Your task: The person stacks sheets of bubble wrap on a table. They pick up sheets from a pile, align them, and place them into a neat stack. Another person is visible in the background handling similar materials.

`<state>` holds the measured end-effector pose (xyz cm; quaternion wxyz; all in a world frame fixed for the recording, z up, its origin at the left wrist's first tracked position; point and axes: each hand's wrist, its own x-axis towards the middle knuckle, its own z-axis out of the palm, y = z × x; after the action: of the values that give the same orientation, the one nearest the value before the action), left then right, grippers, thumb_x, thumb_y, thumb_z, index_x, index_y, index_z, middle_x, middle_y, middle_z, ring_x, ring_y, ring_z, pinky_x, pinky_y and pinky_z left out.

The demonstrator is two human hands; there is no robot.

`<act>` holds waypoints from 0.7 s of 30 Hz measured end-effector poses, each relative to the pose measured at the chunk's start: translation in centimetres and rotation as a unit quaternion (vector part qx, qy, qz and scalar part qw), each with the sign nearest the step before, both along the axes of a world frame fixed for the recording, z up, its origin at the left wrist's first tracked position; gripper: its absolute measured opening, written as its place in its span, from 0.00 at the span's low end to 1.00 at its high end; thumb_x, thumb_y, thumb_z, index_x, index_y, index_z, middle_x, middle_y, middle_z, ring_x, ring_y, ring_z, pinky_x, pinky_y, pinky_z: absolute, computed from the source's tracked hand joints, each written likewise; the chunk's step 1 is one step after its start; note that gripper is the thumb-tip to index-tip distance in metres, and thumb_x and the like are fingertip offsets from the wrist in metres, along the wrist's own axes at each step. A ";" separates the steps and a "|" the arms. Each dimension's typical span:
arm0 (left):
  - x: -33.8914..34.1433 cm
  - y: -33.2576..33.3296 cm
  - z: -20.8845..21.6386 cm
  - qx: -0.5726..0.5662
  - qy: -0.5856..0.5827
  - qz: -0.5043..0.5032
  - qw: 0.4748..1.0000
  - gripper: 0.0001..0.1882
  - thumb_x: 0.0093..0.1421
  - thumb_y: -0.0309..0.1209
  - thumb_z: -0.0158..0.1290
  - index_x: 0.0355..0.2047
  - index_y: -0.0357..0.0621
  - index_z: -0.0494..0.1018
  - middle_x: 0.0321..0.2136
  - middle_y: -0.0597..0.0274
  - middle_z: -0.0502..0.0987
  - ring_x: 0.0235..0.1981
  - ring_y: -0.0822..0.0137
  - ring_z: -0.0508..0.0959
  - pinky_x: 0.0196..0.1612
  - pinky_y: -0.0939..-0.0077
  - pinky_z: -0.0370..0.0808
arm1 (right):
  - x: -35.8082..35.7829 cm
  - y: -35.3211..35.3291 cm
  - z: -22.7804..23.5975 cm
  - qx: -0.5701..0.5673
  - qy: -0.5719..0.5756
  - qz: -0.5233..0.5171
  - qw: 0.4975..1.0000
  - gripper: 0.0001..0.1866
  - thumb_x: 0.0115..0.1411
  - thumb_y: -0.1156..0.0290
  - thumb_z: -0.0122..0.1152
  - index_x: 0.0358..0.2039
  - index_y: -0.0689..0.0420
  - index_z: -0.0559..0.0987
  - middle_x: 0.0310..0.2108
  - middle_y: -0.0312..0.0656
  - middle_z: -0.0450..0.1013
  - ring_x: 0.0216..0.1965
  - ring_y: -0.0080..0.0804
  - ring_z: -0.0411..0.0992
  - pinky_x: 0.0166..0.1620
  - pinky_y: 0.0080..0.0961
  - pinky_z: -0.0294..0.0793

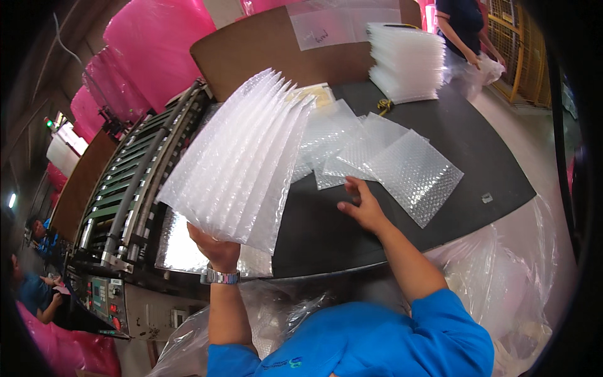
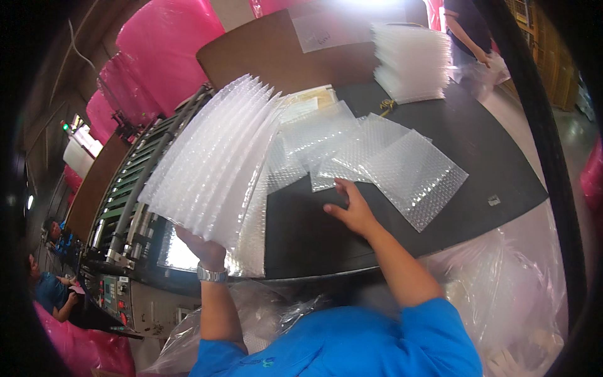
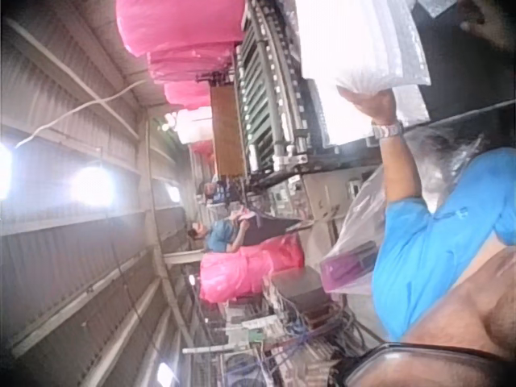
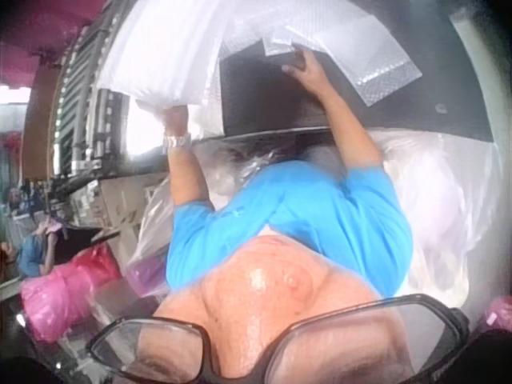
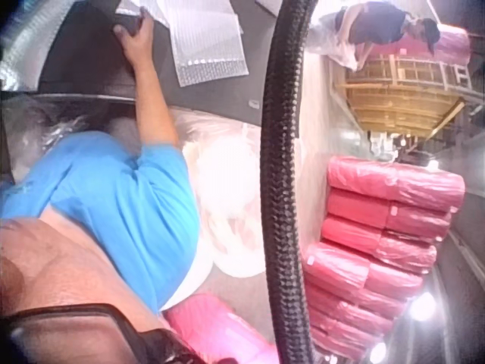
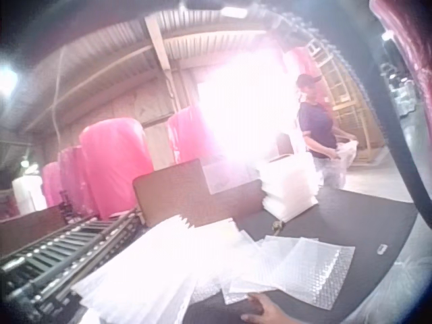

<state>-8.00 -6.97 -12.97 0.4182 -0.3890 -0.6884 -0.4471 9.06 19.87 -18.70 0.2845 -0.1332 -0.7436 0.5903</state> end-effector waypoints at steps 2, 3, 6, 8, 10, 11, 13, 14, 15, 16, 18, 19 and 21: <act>-1.0 -0.7 -0.5 -0.027 0.069 0.088 0.993 0.51 0.40 0.41 0.62 0.55 0.33 0.42 0.49 0.41 0.58 0.49 0.47 0.63 0.51 0.57 0.59 | 0.6 -0.4 -0.6 0.030 -0.023 0.008 0.999 0.37 0.46 0.59 0.64 0.54 0.53 0.58 0.50 0.46 0.60 0.54 0.35 0.58 0.52 0.33 0.57; -1.4 -0.9 -0.8 -0.030 0.097 0.112 0.988 0.51 0.40 0.44 0.62 0.55 0.32 0.43 0.49 0.40 0.58 0.49 0.46 0.62 0.51 0.56 0.59 | 0.6 -0.4 -1.0 0.039 -0.015 0.015 0.999 0.36 0.46 0.59 0.64 0.54 0.53 0.59 0.50 0.46 0.61 0.53 0.35 0.58 0.52 0.32 0.58; -1.9 -1.5 -1.0 -0.062 0.124 0.174 0.975 0.52 0.40 0.48 0.61 0.54 0.31 0.44 0.48 0.38 0.58 0.49 0.44 0.62 0.50 0.54 0.59 | 0.7 -0.4 -1.6 0.051 -0.006 0.025 0.998 0.35 0.47 0.59 0.63 0.53 0.53 0.60 0.49 0.45 0.62 0.52 0.35 0.59 0.52 0.32 0.58; -2.5 -2.3 -1.5 -0.092 0.157 0.215 0.959 0.52 0.40 0.49 0.60 0.54 0.30 0.45 0.48 0.38 0.58 0.49 0.43 0.62 0.50 0.53 0.59 | 0.7 -0.5 -1.5 0.038 -0.014 0.035 0.999 0.34 0.47 0.58 0.63 0.52 0.53 0.61 0.48 0.44 0.62 0.51 0.34 0.60 0.52 0.31 0.58; -3.6 -3.4 -2.3 -0.123 0.223 0.253 0.933 0.51 0.39 0.49 0.60 0.54 0.30 0.46 0.47 0.37 0.59 0.48 0.43 0.62 0.49 0.52 0.60 | 0.7 -0.4 -1.7 0.031 -0.006 0.036 0.999 0.33 0.47 0.58 0.63 0.51 0.55 0.62 0.46 0.45 0.63 0.50 0.35 0.61 0.51 0.31 0.60; -3.5 -3.3 -2.3 -0.119 0.200 0.224 0.946 0.45 0.42 0.48 0.57 0.53 0.34 0.50 0.48 0.41 0.60 0.49 0.44 0.61 0.50 0.52 0.58 | 0.8 -0.3 -1.8 0.027 -0.003 0.034 0.999 0.32 0.47 0.58 0.62 0.51 0.56 0.63 0.46 0.45 0.64 0.49 0.35 0.62 0.50 0.31 0.61; -3.2 -3.2 -2.2 -0.113 0.152 0.165 0.968 0.33 0.49 0.47 0.49 0.52 0.41 0.58 0.49 0.50 0.61 0.52 0.48 0.59 0.52 0.50 0.54 | 0.7 -0.1 -2.2 0.028 -0.002 0.032 0.999 0.32 0.48 0.57 0.62 0.50 0.56 0.63 0.45 0.45 0.64 0.49 0.35 0.62 0.50 0.31 0.61; -3.5 -3.7 -2.7 -0.106 0.108 0.131 0.980 0.34 0.48 0.44 0.52 0.52 0.40 0.56 0.48 0.49 0.62 0.50 0.49 0.62 0.49 0.53 0.59 | 0.7 -0.1 -2.3 0.029 -0.003 0.034 0.999 0.31 0.48 0.57 0.62 0.50 0.56 0.64 0.45 0.45 0.64 0.48 0.35 0.62 0.50 0.31 0.61; -3.7 -4.0 -3.1 -0.095 0.067 0.101 0.988 0.33 0.49 0.43 0.52 0.51 0.40 0.57 0.47 0.50 0.63 0.49 0.50 0.62 0.49 0.54 0.59 | 0.6 -0.1 -2.3 0.025 0.000 0.037 0.999 0.31 0.48 0.57 0.62 0.50 0.56 0.64 0.45 0.45 0.64 0.48 0.35 0.63 0.49 0.30 0.61; -3.7 -4.4 -3.4 -0.084 0.026 0.080 0.993 0.31 0.49 0.42 0.52 0.50 0.40 0.58 0.46 0.50 0.64 0.48 0.50 0.63 0.48 0.54 0.60 | 0.6 -0.2 -2.2 0.021 0.003 0.041 0.999 0.30 0.48 0.57 0.62 0.49 0.56 0.64 0.45 0.46 0.64 0.48 0.35 0.63 0.49 0.30 0.62; -3.1 -4.6 -3.8 -0.064 -0.051 0.046 0.996 0.28 0.49 0.40 0.52 0.47 0.40 0.61 0.44 0.51 0.66 0.46 0.52 0.65 0.47 0.55 0.62 | 0.5 -0.2 -2.2 0.016 0.007 0.045 0.999 0.30 0.48 0.57 0.61 0.49 0.56 0.65 0.44 0.45 0.65 0.48 0.34 0.63 0.49 0.29 0.62; -2.6 -4.6 -3.9 -0.057 -0.086 0.034 0.994 0.26 0.49 0.40 0.52 0.46 0.40 0.62 0.43 0.51 0.67 0.45 0.52 0.66 0.46 0.56 0.62 | 0.5 -0.1 -2.2 0.014 0.010 0.047 0.999 0.29 0.48 0.57 0.61 0.48 0.56 0.65 0.44 0.45 0.65 0.48 0.34 0.63 0.49 0.29 0.62; -1.4 -4.2 -3.6 -0.055 -0.143 0.016 0.988 0.23 0.50 0.38 0.52 0.44 0.40 0.64 0.41 0.52 0.69 0.43 0.54 0.68 0.45 0.57 0.64 | 0.5 0.0 -2.3 0.001 0.013 0.044 0.999 0.28 0.49 0.58 0.61 0.47 0.56 0.66 0.44 0.44 0.65 0.47 0.33 0.63 0.49 0.28 0.62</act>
<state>-9.42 -11.13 -16.55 0.3011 -0.3323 -0.7707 -0.4527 9.59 19.85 -21.04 0.2677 -0.0923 -0.7454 0.6035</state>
